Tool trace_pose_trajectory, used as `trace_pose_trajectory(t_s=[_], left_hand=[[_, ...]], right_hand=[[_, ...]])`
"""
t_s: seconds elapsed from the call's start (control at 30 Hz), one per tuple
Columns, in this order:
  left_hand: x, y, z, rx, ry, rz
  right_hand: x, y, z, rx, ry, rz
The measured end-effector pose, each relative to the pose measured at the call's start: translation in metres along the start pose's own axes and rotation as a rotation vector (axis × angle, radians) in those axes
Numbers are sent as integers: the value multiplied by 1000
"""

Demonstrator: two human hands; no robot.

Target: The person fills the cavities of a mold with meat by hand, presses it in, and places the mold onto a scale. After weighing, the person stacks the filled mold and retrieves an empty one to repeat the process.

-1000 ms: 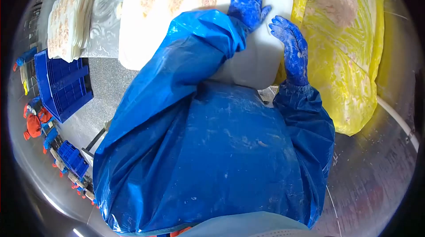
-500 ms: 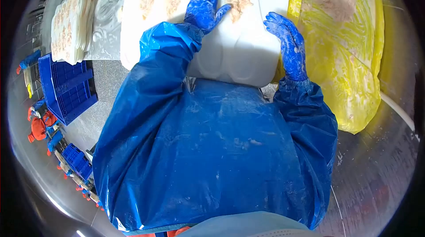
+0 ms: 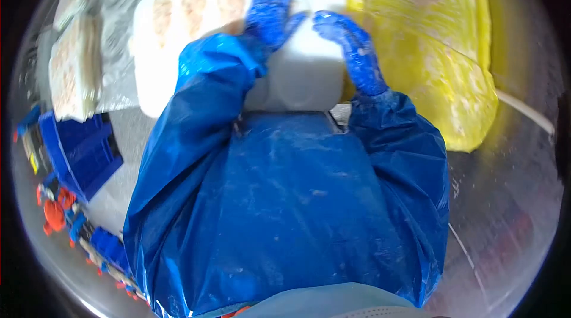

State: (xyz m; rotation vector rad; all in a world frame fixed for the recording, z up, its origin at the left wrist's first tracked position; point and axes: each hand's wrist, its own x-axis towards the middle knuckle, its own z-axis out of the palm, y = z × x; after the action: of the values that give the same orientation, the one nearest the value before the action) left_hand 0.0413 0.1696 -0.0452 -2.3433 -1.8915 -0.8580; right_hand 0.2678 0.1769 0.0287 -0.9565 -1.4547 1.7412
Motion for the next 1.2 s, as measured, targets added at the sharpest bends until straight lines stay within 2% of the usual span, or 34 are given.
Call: trace_pose_trajectory(t_s=[0.07, 0.13, 0.17, 0.2, 0.23, 0.27, 0.3, 0.33, 0.4, 0.43, 0.47, 0.53, 0.57, 0.63, 0.67, 0.73, 0.77, 0.83, 0.87, 0.93, 0.97, 1.0, 1.03, 1.13, 1.2], left_hand=[[-1, 2, -6, 27, -22, 5], [-4, 4, -10, 6, -44, -7], [-6, 5, -12, 11, -62, -6], [-4, 6, -14, 23, -71, -4], [-2, 7, -15, 23, -62, 1], [-3, 9, -16, 38, -76, -13], [-3, 9, -17, 54, -92, -32], [-3, 11, -18, 58, -90, -36], [-1, 12, -22, 63, -123, -39], [0, 12, -22, 70, -127, -44], [1, 13, -23, 75, -133, -46], [0, 13, -24, 79, -146, -48], [0, 13, -24, 79, -147, -53], [1, 13, -23, 80, -142, -62], [1, 13, -24, 82, -145, -65], [0, 13, -23, 82, -152, -66], [-1, 13, -22, 85, -138, -62], [-1, 11, -21, 89, -127, -61], [-1, 11, -21, 86, -122, -54], [-1, 9, -19, 92, -115, -49], [-2, 9, -17, -14, -32, -57], [-5, 7, -17, -115, 51, -69], [-5, 6, -20, -156, 121, -64], [-13, 3, -25, -228, 299, -138], [-16, -1, -29, -280, 344, -173]], right_hand=[[-6, -16, -13, 147, -37, 44], [13, -11, -71, -49, -104, -235], [27, 14, -112, 183, 26, -254], [48, 32, -155, -175, 283, -280], [62, 33, -191, -355, 454, -166], [81, 45, -230, -1091, 709, -131], [90, 44, -245, -954, 737, -138], [104, 50, -250, -951, 732, -142], [132, 81, -260, -1192, 780, -233], [148, 103, -254, -1146, 776, -397], [147, 105, -241, -1138, 772, -391], [129, 99, -218, -1123, 230, -620], [118, 94, -208, -1124, 229, -618], [104, 82, -193, -678, 153, -347], [104, 79, -186, -678, 150, -347], [104, 72, -172, -352, 336, -357], [107, 69, -166, -352, 337, -356], [118, 67, -155, -1050, 221, -571], [117, 70, -149, -1046, 220, -566], [119, 78, -136, -1010, 247, -406], [120, 75, -140, -803, 165, -351], [104, 70, -150, -325, 134, -27], [95, 61, -153, -275, 122, 0], [82, 33, -140, -83, 118, -85], [79, -13, -102, -141, 245, -309]])
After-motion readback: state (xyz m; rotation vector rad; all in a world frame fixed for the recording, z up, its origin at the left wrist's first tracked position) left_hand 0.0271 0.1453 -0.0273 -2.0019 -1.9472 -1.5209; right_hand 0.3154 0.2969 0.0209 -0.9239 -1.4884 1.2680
